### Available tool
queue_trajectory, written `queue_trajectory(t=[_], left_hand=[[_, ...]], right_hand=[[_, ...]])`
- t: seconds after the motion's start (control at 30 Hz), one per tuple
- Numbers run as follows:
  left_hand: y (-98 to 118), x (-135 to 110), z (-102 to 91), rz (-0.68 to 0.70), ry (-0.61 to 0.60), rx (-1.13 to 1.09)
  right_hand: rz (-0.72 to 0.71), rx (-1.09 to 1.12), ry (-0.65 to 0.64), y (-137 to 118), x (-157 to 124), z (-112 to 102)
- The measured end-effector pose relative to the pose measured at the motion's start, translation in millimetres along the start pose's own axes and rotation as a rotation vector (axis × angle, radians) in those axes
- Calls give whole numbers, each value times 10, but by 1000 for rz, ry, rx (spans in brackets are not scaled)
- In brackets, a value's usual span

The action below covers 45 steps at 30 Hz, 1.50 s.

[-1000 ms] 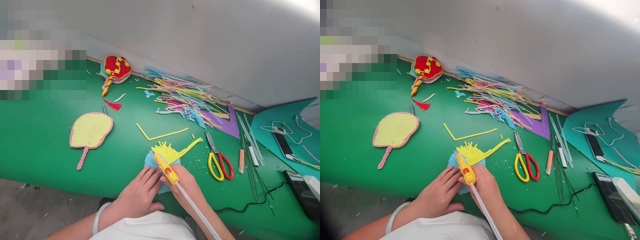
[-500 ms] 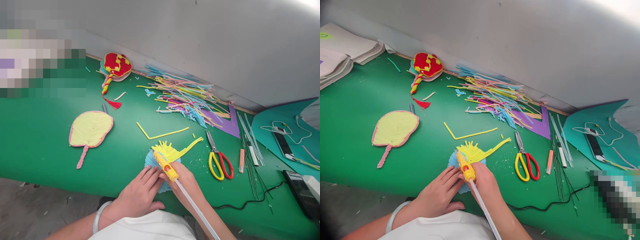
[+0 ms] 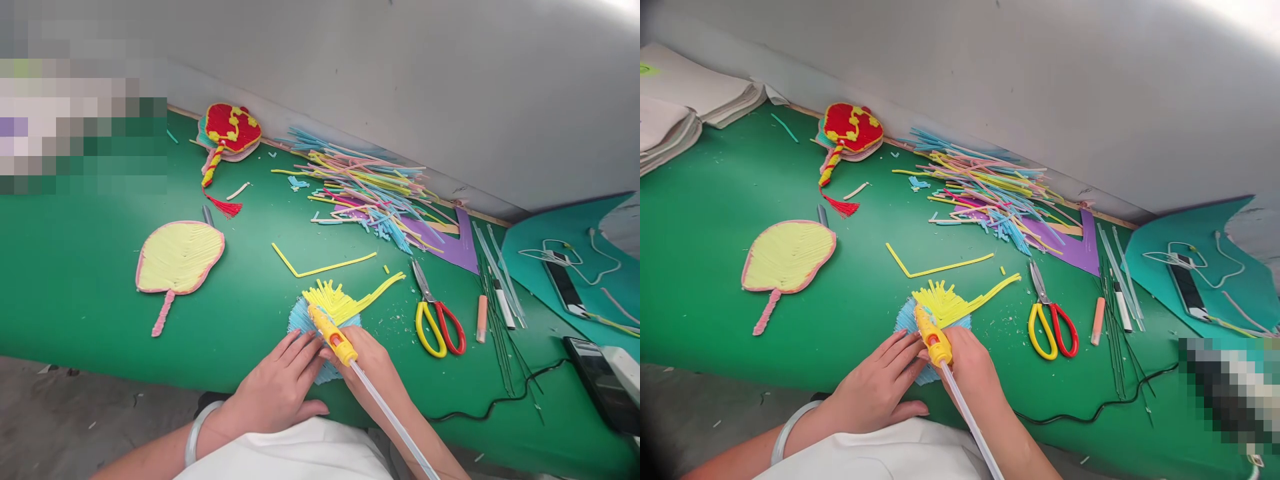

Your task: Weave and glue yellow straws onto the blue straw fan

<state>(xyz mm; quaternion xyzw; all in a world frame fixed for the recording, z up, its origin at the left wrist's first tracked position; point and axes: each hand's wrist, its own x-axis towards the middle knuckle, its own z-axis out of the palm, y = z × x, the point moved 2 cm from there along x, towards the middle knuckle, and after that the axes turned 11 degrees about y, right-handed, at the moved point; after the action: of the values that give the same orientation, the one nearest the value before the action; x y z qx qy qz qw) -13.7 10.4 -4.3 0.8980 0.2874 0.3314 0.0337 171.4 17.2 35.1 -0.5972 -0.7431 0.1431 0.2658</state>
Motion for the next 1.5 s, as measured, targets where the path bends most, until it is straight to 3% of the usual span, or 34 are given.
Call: queue_trajectory(t=[0.27,0.6,1.5], left_hand=[[-1,-2,2,1,-3,-4],[14,-38,46,-26,-23,-30],[-15,24,-17,26,-12,4]], right_hand=[[45,8,-41,27,-68,4],[19,8,37,-13,-89,-46],[49,2,62,-1,-251,-76]])
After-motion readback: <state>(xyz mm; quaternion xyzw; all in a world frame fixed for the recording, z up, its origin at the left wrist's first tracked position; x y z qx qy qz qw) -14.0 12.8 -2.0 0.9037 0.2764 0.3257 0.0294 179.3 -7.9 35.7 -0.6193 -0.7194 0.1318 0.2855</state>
